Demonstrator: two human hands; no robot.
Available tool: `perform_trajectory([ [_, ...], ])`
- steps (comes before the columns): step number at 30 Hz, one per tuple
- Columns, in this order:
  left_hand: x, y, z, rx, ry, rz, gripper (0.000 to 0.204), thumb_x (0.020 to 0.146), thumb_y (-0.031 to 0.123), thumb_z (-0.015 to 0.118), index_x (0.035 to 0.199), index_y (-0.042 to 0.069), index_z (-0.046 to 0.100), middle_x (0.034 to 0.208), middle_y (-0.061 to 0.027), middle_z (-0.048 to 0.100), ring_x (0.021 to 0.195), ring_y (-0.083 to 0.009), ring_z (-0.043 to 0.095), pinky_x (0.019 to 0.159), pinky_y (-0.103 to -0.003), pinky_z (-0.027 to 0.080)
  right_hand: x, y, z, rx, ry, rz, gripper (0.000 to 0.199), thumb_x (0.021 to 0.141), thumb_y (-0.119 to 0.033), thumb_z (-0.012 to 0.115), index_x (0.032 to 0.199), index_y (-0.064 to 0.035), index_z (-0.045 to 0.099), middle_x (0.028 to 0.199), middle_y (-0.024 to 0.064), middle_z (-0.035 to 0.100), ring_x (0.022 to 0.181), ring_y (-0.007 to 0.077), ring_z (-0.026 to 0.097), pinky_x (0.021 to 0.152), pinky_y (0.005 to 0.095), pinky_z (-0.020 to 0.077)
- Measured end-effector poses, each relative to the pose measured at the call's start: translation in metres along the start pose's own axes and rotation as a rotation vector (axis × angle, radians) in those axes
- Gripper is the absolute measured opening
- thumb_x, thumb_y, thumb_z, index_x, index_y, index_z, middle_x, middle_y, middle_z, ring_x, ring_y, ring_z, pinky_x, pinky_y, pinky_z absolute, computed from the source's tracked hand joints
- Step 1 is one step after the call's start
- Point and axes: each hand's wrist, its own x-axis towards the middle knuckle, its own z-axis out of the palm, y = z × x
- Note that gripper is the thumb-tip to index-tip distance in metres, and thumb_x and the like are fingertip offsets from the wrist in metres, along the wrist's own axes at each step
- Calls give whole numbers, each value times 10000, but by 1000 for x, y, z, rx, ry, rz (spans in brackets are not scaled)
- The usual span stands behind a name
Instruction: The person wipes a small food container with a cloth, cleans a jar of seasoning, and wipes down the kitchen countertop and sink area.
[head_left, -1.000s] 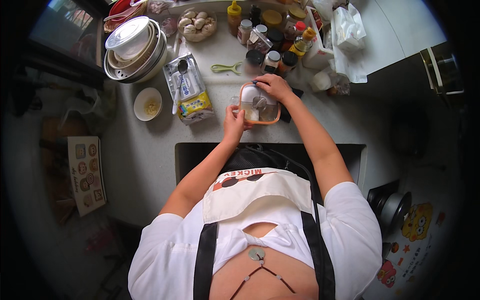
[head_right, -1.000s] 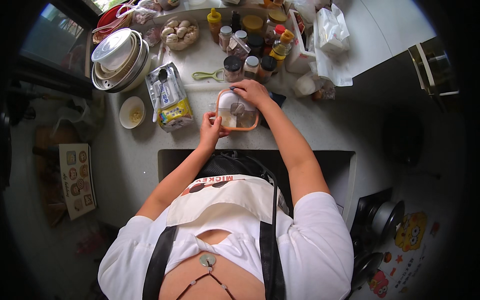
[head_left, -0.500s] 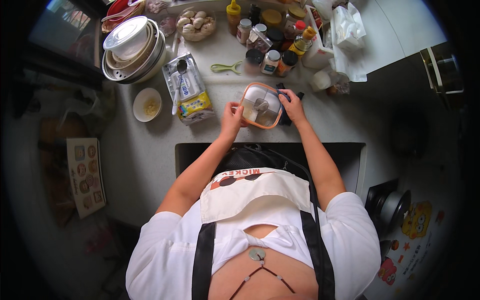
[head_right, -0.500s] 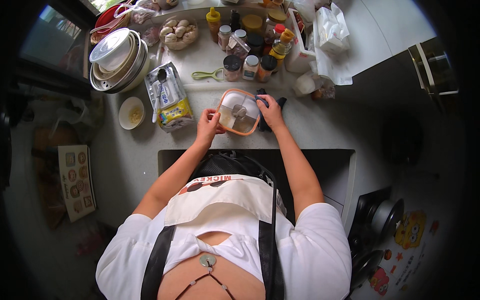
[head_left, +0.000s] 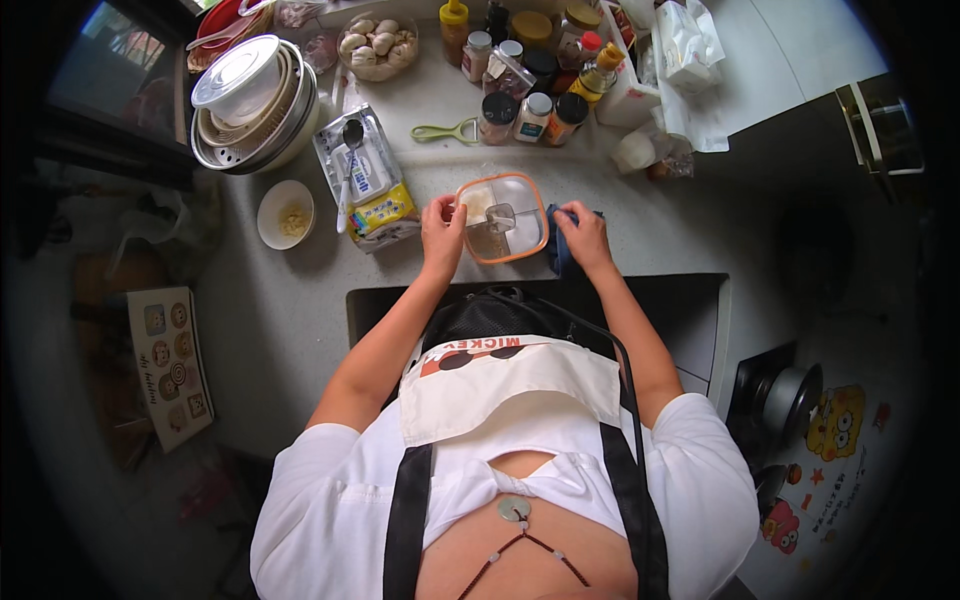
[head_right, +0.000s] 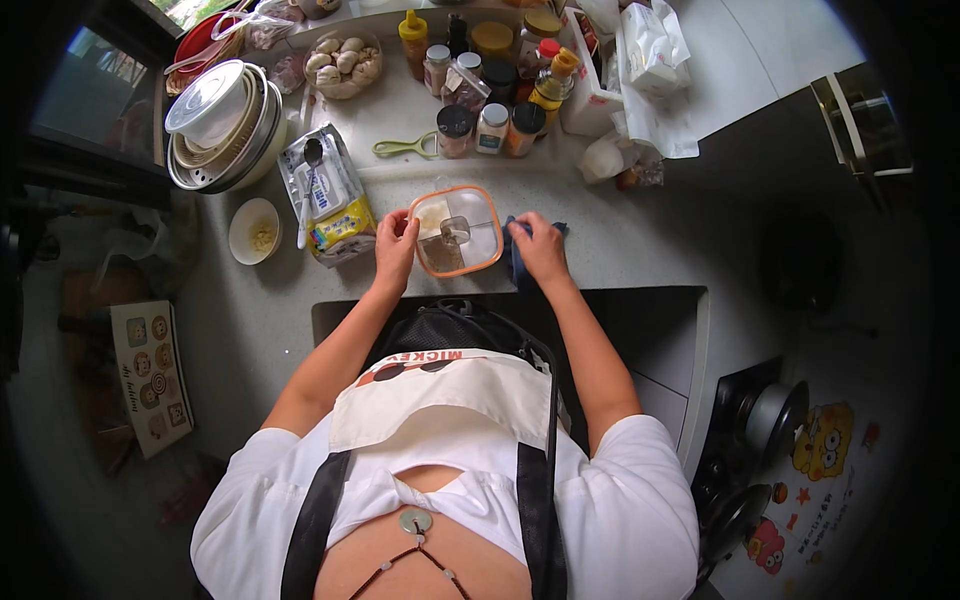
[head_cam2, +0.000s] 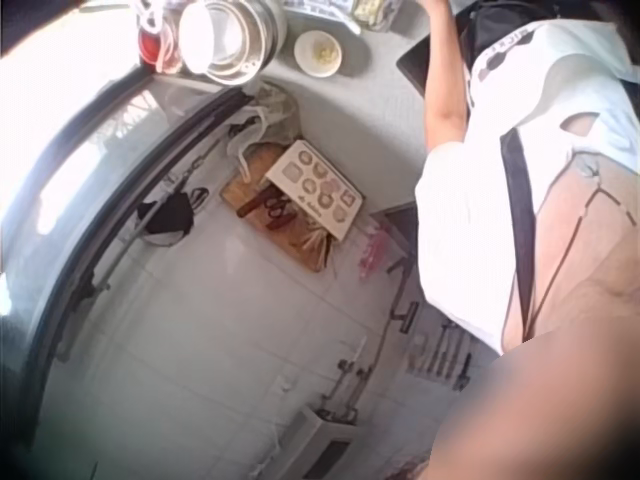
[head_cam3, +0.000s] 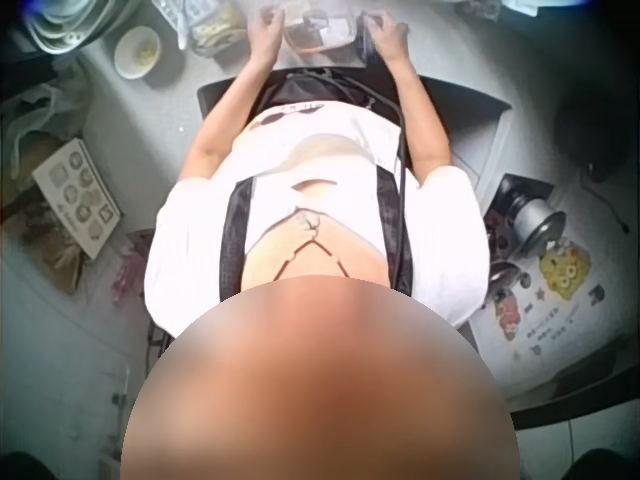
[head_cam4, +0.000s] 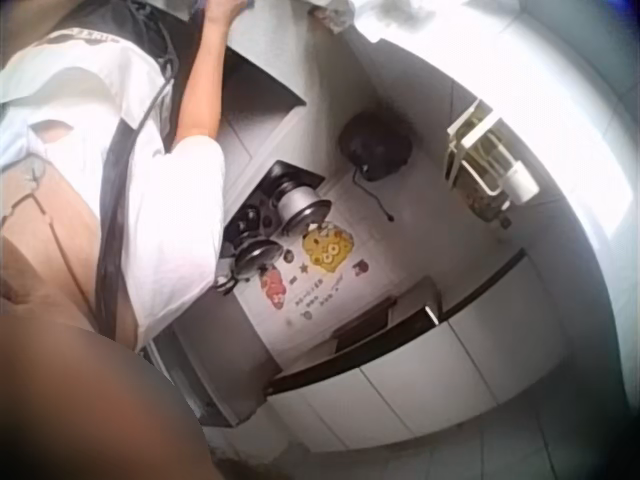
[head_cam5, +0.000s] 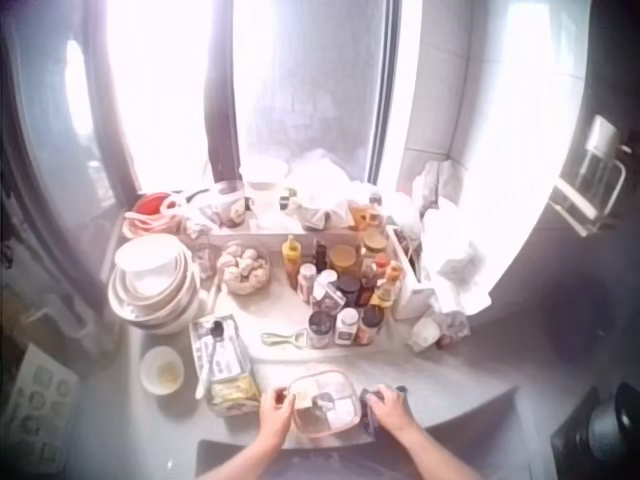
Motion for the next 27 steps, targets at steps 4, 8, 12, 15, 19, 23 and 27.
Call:
perform_trajectory([
  [4, -7, 5, 0, 83, 6, 34, 259, 816, 179, 563, 1033, 40, 549, 826, -59, 489, 744, -145, 484, 682, -265, 415, 45, -7, 3, 63, 136, -142, 175, 778, -170, 587, 875, -25, 602, 856, 145, 612, 780, 298, 593, 675, 341, 459],
  [8, -10, 6, 2, 108, 40, 53, 279, 819, 177, 555, 1071, 60, 549, 840, -84, 495, 768, -182, 505, 700, -286, 422, 78, -42, 31, 219, 32, -380, 148, 768, -157, 597, 874, -64, 639, 899, 79, 623, 831, 246, 574, 740, 311, 448],
  [12, -10, 2, 2, 145, 49, 98, 289, 824, 187, 547, 1090, 73, 547, 887, -108, 515, 830, -218, 532, 722, -306, 429, 78, -65, 56, -166, -198, -707, 149, 751, -223, 608, 873, -152, 656, 1010, 11, 595, 924, 210, 538, 829, 310, 408],
  [15, -12, 3, 2, 150, 75, 93, 278, 833, 189, 533, 1087, 79, 550, 901, -121, 522, 838, -235, 539, 722, -315, 431, 84, -56, 60, -279, -234, -743, 162, 757, -235, 601, 900, -177, 650, 1045, 14, 573, 932, 216, 537, 811, 315, 420],
  [19, -13, 12, 4, 151, 57, 67, 239, 823, 145, 528, 1047, 65, 554, 842, -127, 502, 753, -251, 522, 686, -344, 423, 94, -40, 57, -17, -401, -527, 208, 763, -229, 599, 948, -141, 637, 976, 45, 600, 887, 240, 565, 755, 321, 450],
  [23, -13, 9, 9, 138, 98, 128, 226, 827, 142, 519, 1030, 52, 558, 848, -136, 504, 755, -269, 520, 685, -349, 421, 94, -36, 50, 247, -418, -159, 238, 789, -240, 577, 954, -76, 630, 828, 116, 637, 787, 254, 613, 720, 303, 464],
  [27, -13, 6, 10, 178, 95, 143, 229, 842, 159, 500, 1043, 61, 555, 869, -138, 513, 789, -280, 525, 696, -351, 423, 87, -23, 54, 136, -297, -179, 272, 824, -272, 528, 961, -55, 619, 895, 142, 624, 845, 289, 599, 737, 321, 457],
])
